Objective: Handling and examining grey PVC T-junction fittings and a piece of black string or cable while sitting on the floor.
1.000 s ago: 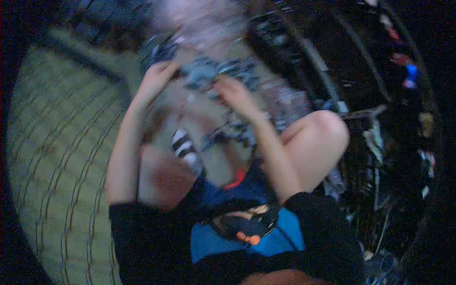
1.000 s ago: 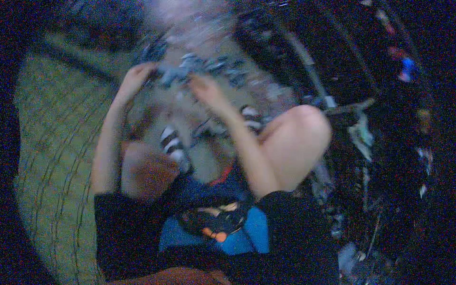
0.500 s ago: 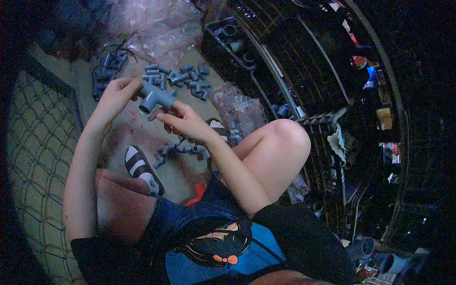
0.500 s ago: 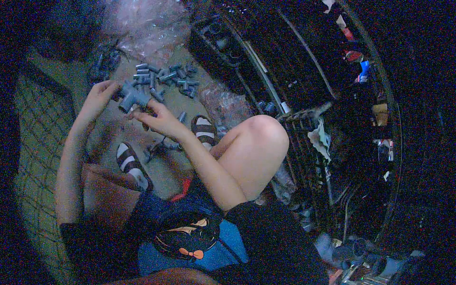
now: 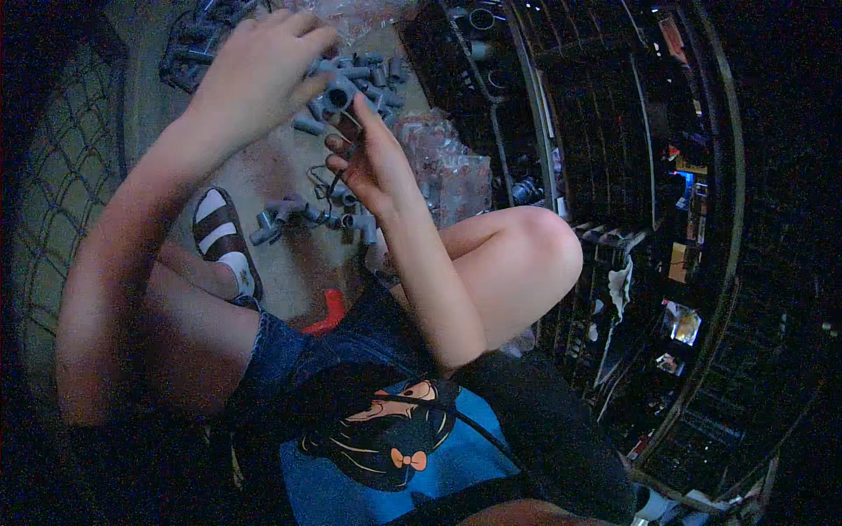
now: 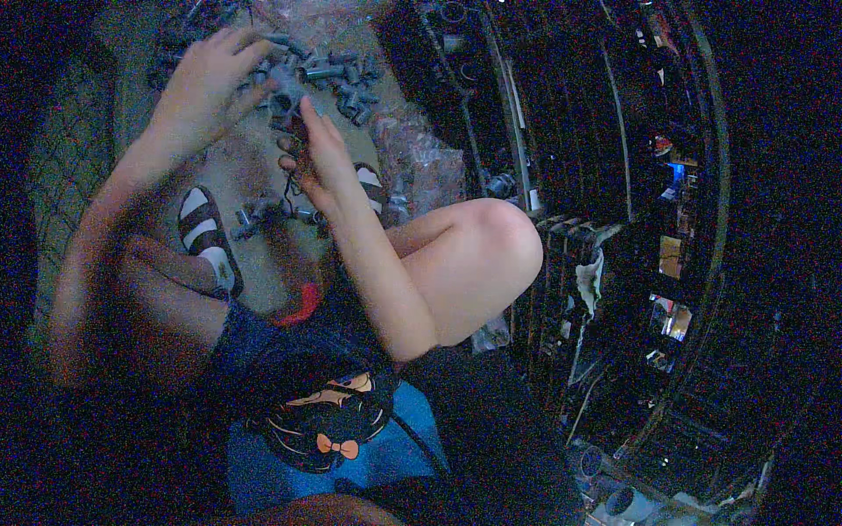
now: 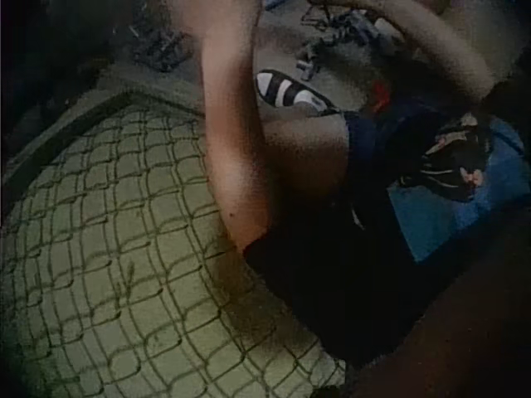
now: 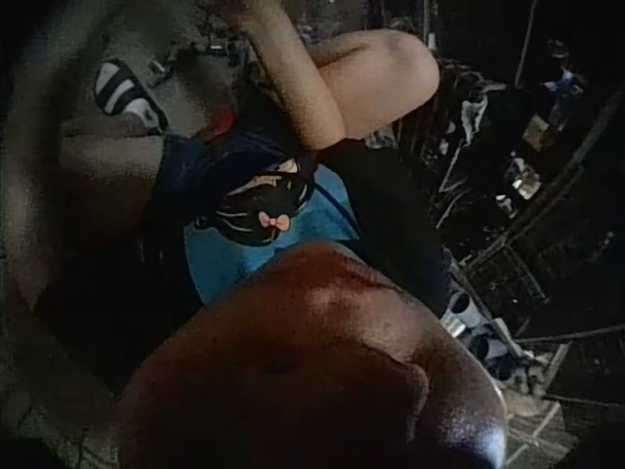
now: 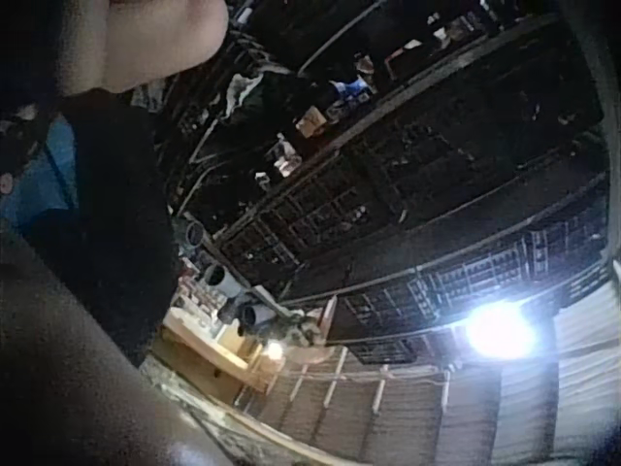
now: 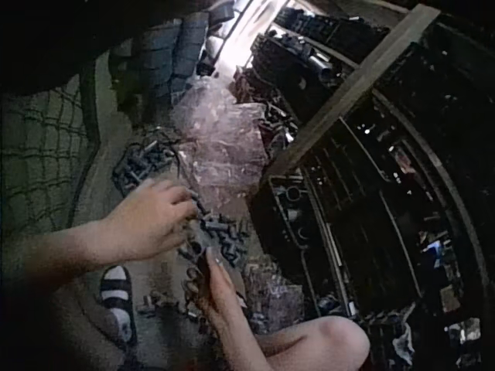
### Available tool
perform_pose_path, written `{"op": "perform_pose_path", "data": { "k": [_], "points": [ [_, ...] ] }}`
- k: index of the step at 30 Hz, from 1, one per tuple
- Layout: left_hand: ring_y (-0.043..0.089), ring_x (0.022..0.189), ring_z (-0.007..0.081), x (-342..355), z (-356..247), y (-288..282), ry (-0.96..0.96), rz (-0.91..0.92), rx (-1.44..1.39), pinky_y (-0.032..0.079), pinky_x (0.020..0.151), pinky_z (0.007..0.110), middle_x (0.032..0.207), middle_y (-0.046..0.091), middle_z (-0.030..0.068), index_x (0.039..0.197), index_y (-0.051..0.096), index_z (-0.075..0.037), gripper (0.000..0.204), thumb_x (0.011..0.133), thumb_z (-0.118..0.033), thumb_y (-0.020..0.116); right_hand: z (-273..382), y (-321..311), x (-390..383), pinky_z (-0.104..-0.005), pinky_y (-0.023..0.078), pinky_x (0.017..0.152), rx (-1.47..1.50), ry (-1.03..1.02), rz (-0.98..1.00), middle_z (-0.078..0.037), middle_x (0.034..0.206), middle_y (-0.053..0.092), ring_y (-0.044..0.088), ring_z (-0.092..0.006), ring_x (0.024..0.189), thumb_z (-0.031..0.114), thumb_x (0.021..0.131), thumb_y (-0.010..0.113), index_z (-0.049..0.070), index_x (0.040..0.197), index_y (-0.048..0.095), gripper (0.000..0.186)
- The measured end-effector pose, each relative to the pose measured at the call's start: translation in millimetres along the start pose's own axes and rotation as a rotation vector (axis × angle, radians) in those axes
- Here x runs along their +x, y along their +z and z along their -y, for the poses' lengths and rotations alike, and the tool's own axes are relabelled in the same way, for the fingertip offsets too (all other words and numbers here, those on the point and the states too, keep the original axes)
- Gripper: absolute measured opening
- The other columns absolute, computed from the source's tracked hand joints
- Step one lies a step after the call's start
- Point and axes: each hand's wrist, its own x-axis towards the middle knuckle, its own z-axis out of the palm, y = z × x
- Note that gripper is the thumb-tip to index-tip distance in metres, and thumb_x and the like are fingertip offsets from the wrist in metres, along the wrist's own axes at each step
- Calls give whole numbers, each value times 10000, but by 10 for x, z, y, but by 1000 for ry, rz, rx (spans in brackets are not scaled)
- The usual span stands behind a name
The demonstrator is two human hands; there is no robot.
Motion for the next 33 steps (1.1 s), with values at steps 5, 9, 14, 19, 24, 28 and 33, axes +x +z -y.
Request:
{"op": "perform_pose_path", "data": {
  "k": [5,9,14,19,24,28,33],
  "points": [
    [515,1180,290,33,-175,-119,45,194,29,422,969,435,1159,579,89,1050,657,-102,284,792,-213,694,-22,29,59,-264,366,559,217,49,69,-3,889,644,516,-142,724,426,980,544,131,1056,586,307],
    [530,1135,243,57,-153,-136,58,136,63,418,944,407,1079,602,56,917,703,-114,188,763,-215,666,-44,68,91,-280,388,578,260,63,86,-18,900,661,537,-160,744,417,988,525,118,1056,584,312],
    [543,1106,234,44,-140,-108,152,88,130,421,946,388,1038,619,44,865,733,-131,169,758,-229,646,-55,98,92,-314,424,613,322,74,189,-23,920,667,584,-187,793,412,992,512,128,1053,594,302],
    [534,1139,253,23,-173,-83,25,152,47,420,973,417,1115,618,64,892,741,-131,185,767,-219,638,-6,100,64,-365,471,681,168,-36,105,-23,972,670,617,-201,836,411,983,525,142,1082,609,299],
    [489,1218,318,29,-175,-54,94,262,133,410,1007,454,1282,554,60,1058,704,-146,269,831,-277,642,101,108,58,-398,485,841,157,-86,139,-62,1072,672,621,-197,978,392,970,553,109,1128,611,329],
    [505,1211,273,20,-190,-45,138,238,130,424,982,436,1256,576,45,1037,689,-153,242,813,-224,630,144,62,68,-352,497,828,162,-120,94,-61,1085,654,614,-182,945,359,984,537,88,1166,595,331],
    [552,1145,222,55,-175,-50,242,270,280,441,948,410,1161,627,16,1021,675,-168,260,765,-198,642,137,-6,50,-327,494,825,58,-113,93,-62,1089,668,627,-179,929,372,941,618,72,1178,619,382]
  ]
}}
